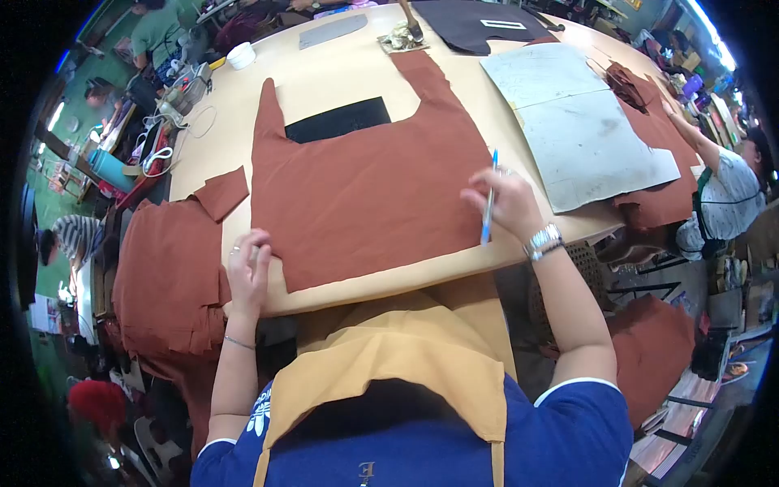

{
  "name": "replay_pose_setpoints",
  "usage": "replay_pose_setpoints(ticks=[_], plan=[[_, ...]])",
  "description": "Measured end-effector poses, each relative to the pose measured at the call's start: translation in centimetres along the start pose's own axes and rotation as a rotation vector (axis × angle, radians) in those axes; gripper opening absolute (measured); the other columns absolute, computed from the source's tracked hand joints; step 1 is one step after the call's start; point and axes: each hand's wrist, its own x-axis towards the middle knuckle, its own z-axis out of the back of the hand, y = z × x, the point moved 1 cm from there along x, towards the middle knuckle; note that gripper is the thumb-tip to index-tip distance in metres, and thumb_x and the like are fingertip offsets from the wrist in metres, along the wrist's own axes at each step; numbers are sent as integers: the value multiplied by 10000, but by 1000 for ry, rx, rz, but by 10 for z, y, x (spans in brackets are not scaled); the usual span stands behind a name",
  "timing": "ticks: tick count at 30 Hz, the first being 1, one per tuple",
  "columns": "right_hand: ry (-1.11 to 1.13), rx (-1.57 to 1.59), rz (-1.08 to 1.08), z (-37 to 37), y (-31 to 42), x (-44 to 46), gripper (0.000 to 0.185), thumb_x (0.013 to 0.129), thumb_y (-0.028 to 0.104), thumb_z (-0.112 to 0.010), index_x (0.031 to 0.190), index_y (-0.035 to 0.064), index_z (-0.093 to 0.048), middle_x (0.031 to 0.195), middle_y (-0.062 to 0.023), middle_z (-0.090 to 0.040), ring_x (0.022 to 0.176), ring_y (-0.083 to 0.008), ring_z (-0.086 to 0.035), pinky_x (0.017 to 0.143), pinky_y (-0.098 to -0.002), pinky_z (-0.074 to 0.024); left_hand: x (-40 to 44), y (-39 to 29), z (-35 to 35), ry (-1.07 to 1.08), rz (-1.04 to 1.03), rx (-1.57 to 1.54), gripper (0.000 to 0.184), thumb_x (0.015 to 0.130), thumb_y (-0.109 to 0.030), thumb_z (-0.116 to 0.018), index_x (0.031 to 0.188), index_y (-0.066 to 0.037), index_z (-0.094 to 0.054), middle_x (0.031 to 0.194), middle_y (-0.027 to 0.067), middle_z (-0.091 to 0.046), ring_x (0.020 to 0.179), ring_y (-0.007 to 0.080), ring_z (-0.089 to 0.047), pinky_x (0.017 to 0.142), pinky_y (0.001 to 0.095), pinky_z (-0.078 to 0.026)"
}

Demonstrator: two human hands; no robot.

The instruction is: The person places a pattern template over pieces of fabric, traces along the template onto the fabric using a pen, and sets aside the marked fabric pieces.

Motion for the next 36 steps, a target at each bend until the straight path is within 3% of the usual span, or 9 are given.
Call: replay_pose_setpoints(ticks=[4,7,8,17,21,25,29,33,36], plan=[[-33,67,-272,-12,-19,49,299,800,259,-763,1014,79,-656,865,-79,-659,703,-264,-615,792,-353,-500,11,14,-10,-21,193,243,528,869,-248,-660,1329,-51,-493,1086,179,-625,1020,323,-595,895,386,-461],[-213,-101,173,-37,-26,73,329,817,293,-743,1057,90,-646,944,-91,-659,830,-264,-631,788,-381,-499,14,1,-14,-55,244,-58,516,861,-176,-679,1318,-21,-498,1129,157,-629,1063,264,-594,927,336,-451],[-89,-118,68,-41,-30,79,337,832,310,-725,1075,93,-640,993,-109,-662,959,-273,-620,835,-396,-492,12,1,-18,-95,220,-146,504,861,-138,-682,1314,-9,-500,1133,144,-635,1076,229,-595,941,310,-447],[-69,-75,-51,-67,-74,193,447,892,439,-625,1157,81,-600,1012,-139,-668,996,-295,-622,900,-429,-458,1,-2,-2,15,424,-104,259,861,-109,-686,1094,-5,-643,1084,116,-678,1025,201,-643,891,321,-493],[24,-418,-209,-84,-74,190,503,876,486,-624,1215,116,-575,1030,-145,-671,1035,-324,-623,912,-407,-470,-9,11,-6,23,354,-5,285,847,-136,-703,1107,-37,-641,1089,103,-654,1015,200,-624,877,316,-492],[-53,-154,-265,-55,-43,175,495,848,424,-688,1222,121,-572,1159,-152,-640,1135,-330,-581,958,-418,-449,15,-8,10,35,260,223,450,791,-236,-749,1177,-58,-601,1086,127,-633,1061,296,-593,913,380,-473],[-480,-280,5,-6,-58,111,533,845,319,-730,1240,21,-529,1211,-177,-609,1155,-340,-560,1000,-409,-421,71,27,20,-56,185,312,503,812,-353,-713,1195,-52,-588,1164,170,-602,1154,344,-532,957,431,-438],[-895,-288,-530,41,-71,20,586,899,339,-679,1320,2,-448,1292,-181,-506,1179,-284,-502,1002,-373,-403,166,109,-8,-10,416,113,578,882,-518,-575,1243,-67,-588,1269,189,-567,1191,355,-521,980,435,-429],[-1162,33,-593,57,-115,-25,712,894,276,-694,1404,-13,-290,1315,-185,-462,1219,-268,-456,1009,-393,-401,218,130,-40,52,569,451,555,892,-510,-554,1213,-60,-607,1214,205,-595,1163,319,-553,983,421,-434]])
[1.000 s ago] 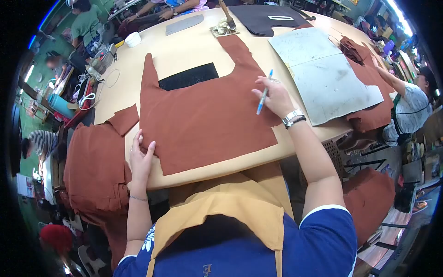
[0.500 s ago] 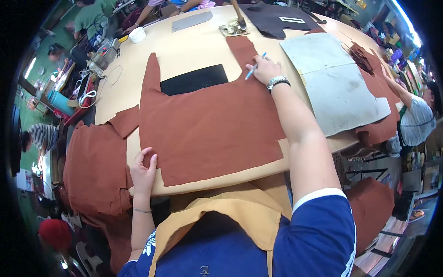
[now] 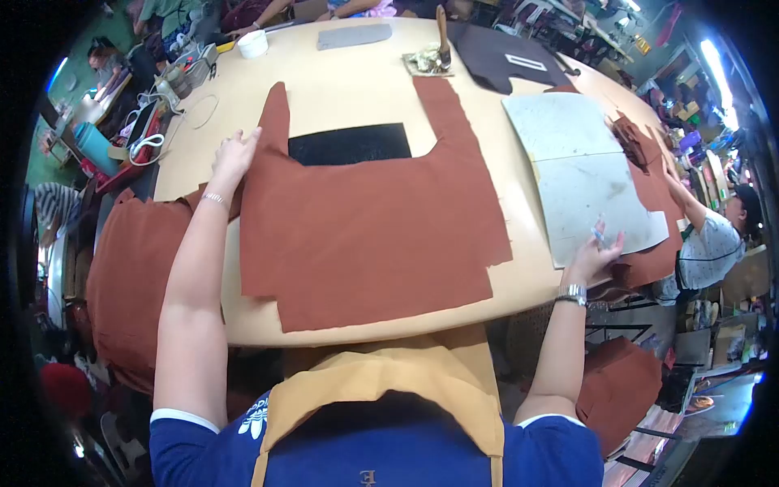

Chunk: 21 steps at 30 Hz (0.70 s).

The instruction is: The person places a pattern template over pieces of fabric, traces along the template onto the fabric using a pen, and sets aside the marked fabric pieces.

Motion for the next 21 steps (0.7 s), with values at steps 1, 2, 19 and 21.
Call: replay_pose_setpoints(ticks=[1,2,19,21], plan=[[-23,27,-104,8,11,-4,735,895,254,-694,1417,-18,-252,1323,-190,-449,1222,-268,-451,1010,-397,-400,1,-14,-2,27,16,76,521,893,-476,-573,1190,-50,-614,1201,207,-600,1149,308,-564,974,414,-441],[-44,57,-210,11,20,-6,760,896,231,-693,1429,-23,-215,1331,-195,-436,1225,-268,-446,1011,-400,-399,4,-24,-3,53,34,154,487,893,-443,-591,1167,-41,-621,1187,208,-605,1135,298,-575,966,406,-448],[248,536,-487,-4,-7,55,472,915,163,-644,1344,68,-472,1270,-81,-575,1095,-239,-597,866,-392,-528,-197,8,47,194,-611,65,658,896,-414,-609,1446,-134,-379,1549,186,-226,1429,368,-223,1132,551,-176],[237,567,-349,-10,39,67,449,919,152,-636,1327,36,-490,1260,-96,-584,1086,-245,-605,900,-377,-514,-235,24,43,255,-542,110,685,884,-468,-603,1453,-160,-378,1559,165,-221,1443,354,-193,1110,620,-154]])
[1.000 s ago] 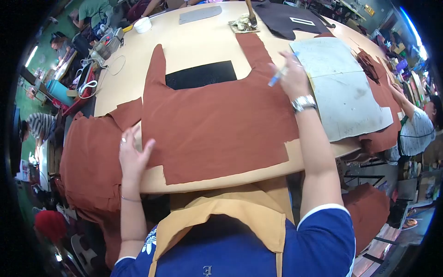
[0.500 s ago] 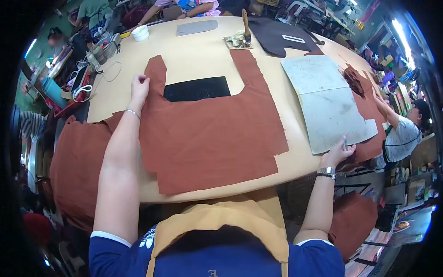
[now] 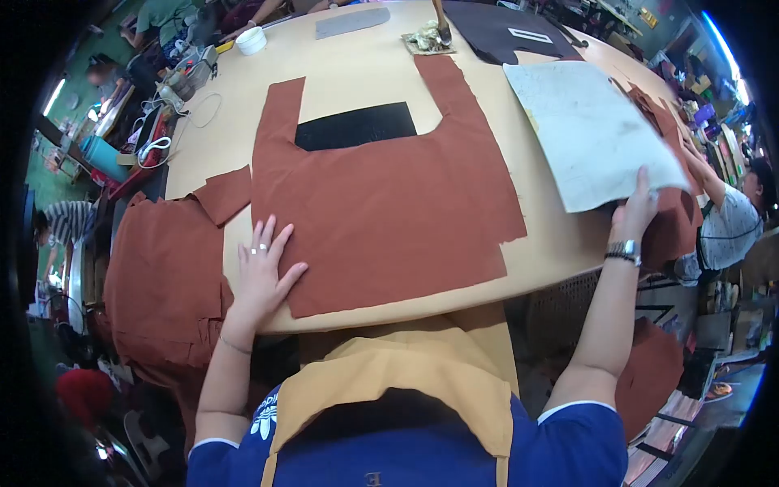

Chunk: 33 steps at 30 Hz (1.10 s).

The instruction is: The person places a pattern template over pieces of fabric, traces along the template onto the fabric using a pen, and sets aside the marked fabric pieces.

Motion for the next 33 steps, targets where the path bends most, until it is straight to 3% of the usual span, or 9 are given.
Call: replay_pose_setpoints(ticks=[4,8,9,13,18,21,25,28,33], plan=[[119,-57,278,-33,89,18,506,900,199,-672,1324,-7,-487,1271,-108,-578,1095,-238,-602,917,-350,-501,-17,2,-2,51,84,-26,741,864,-524,-601,1471,-176,-358,1568,145,-218,1453,351,-166,1089,681,-124],[294,-23,174,-71,168,-3,468,891,250,-682,1270,13,-543,1200,-85,-626,1042,-181,-627,892,-313,-509,-6,-6,19,13,96,12,615,867,-415,-649,1398,-161,-473,1555,143,-250,1452,333,-179,1106,651,-109],[388,-7,147,-81,181,-12,460,893,253,-681,1264,17,-548,1188,-78,-631,1028,-171,-632,883,-310,-513,2,-14,28,-81,44,-31,570,870,-396,-654,1350,-119,-523,1514,158,-334,1430,310,-253,1128,573,-176],[756,-38,170,-122,193,-42,477,925,280,-637,1299,9,-521,1246,-84,-605,1065,-167,-621,871,-288,-528,51,-43,41,-139,-147,-974,606,917,-381,-610,1393,-43,-448,1488,160,-365,1393,292,-321,1111,385,-282],[888,305,-153,-187,199,-128,353,877,423,-660,982,86,-658,781,-117,-659,627,-193,-594,604,-275,-501,115,-66,23,68,-100,-2054,654,947,-311,-587,1461,-17,-308,1446,124,-415,1340,230,-389,1095,362,-324],[748,177,-277,-175,132,-62,456,887,449,-641,1147,75,-621,936,-117,-657,796,-172,-639,723,-241,-526,84,-87,53,25,113,-2085,657,949,-294,-583,1470,-26,-283,1436,124,-419,1332,217,-391,1088,371,-339],[1043,94,-206,-162,104,-83,487,952,334,-599,1300,4,-516,1177,-69,-639,1008,-110,-631,824,-245,-533,75,-42,28,-192,278,-1919,637,951,-251,-585,1462,-33,-274,1394,119,-457,1291,201,-430,1063,368,-375],[985,-56,-137,-135,41,-70,415,876,236,-716,1214,27,-593,1073,-40,-671,884,-84,-633,776,-231,-523,57,11,14,-350,179,-1647,565,933,-149,-607,1409,-27,-327,1302,105,-536,1201,196,-512,1008,339,-430],[865,-380,-244,-104,-51,-109,502,812,167,-777,1239,-2,-575,976,-36,-670,820,-82,-615,724,-225,-503,32,34,-2,-195,353,-1226,530,889,-77,-655,1351,-1,-406,1088,90,-652,967,141,-625,847,279,-511]])
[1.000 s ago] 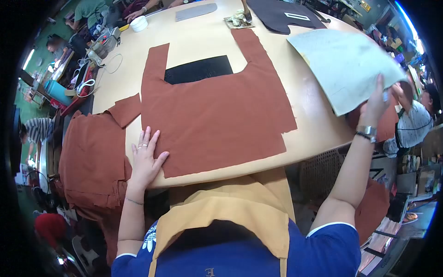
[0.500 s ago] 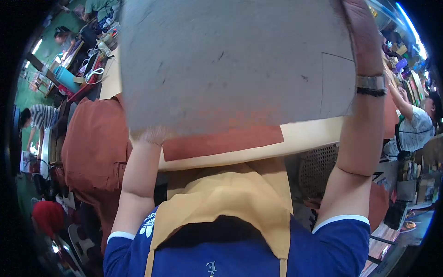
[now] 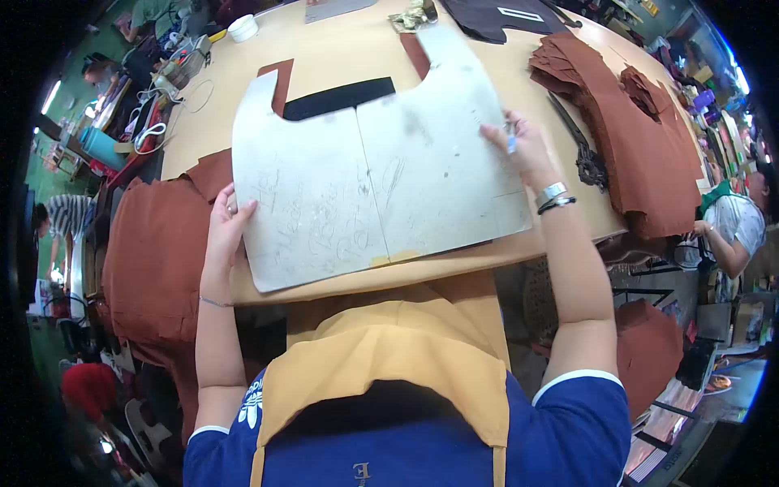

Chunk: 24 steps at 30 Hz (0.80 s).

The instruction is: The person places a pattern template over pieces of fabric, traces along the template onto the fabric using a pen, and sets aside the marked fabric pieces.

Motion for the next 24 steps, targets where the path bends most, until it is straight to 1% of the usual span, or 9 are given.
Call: replay_pose_setpoints(ticks=[2,3,5,6,9,12,15,18,24], plan=[[1,-65,-77,-6,-15,-4,561,791,158,-792,1264,-26,-553,963,-36,-653,813,-87,-602,720,-222,-493,0,1,5,50,93,76,537,869,-67,-681,1334,31,-431,1009,70,-642,896,116,-614,780,251,-509],[-8,-107,-89,-8,-16,-6,573,786,160,-797,1269,-28,-551,924,-23,-641,781,-81,-592,695,-216,-482,0,-1,6,74,141,115,541,859,-62,-694,1325,47,-444,970,60,-637,861,103,-609,747,237,-508],[-28,-190,-111,-10,-19,-9,596,778,165,-806,1278,-31,-547,846,1,-618,717,-68,-572,645,-205,-460,0,-6,7,64,149,181,548,847,-73,-714,1319,54,-466,893,23,-607,794,72,-578,691,208,-480],[-57,-179,-100,-11,-20,-9,601,769,174,-814,1273,-27,-556,793,17,-580,673,-56,-541,608,-201,-430,-1,-9,6,60,153,213,552,841,-78,-724,1316,57,-477,854,4,-591,760,57,-563,662,193,-466],[-73,-311,-78,-12,-18,-10,573,769,190,-811,1242,-26,-570,823,-27,-659,688,-66,-593,629,-220,-467,5,-11,5,72,124,257,581,829,-87,-739,1328,66,-482,810,-19,-554,704,36,-524,610,181,-436],[-113,-358,-153,-16,-6,-18,580,769,200,-810,1251,-15,-568,839,-36,-668,692,-72,-593,639,-229,-473,14,-10,3,21,67,319,605,821,-83,-745,1341,68,-476,784,-29,-545,675,32,-512,593,180,-430],[-132,-391,-107,-14,-14,-13,599,765,214,-813,1261,-9,-563,844,-43,-671,699,-86,-596,655,-247,-482,22,-6,2,-14,53,355,619,813,-107,-751,1348,52,-484,774,-27,-549,672,33,-515,592,194,-437],[-120,-394,-100,-12,-24,-6,622,754,245,-821,1263,-3,-565,844,-50,-672,709,-100,-601,674,-258,-489,19,-17,-2,-44,71,530,613,806,-142,-755,1339,33,-507,782,-18,-559,676,37,-522,604,204,-447],[-101,-474,-93,-10,-27,-2,670,736,342,-829,1262,12,-580,822,-39,-653,724,-103,-589,695,-265,-481,18,-21,-4,-49,62,577,617,798,-172,-759,1332,23,-521,775,-14,-569,679,54,-531,645,228,-463]])
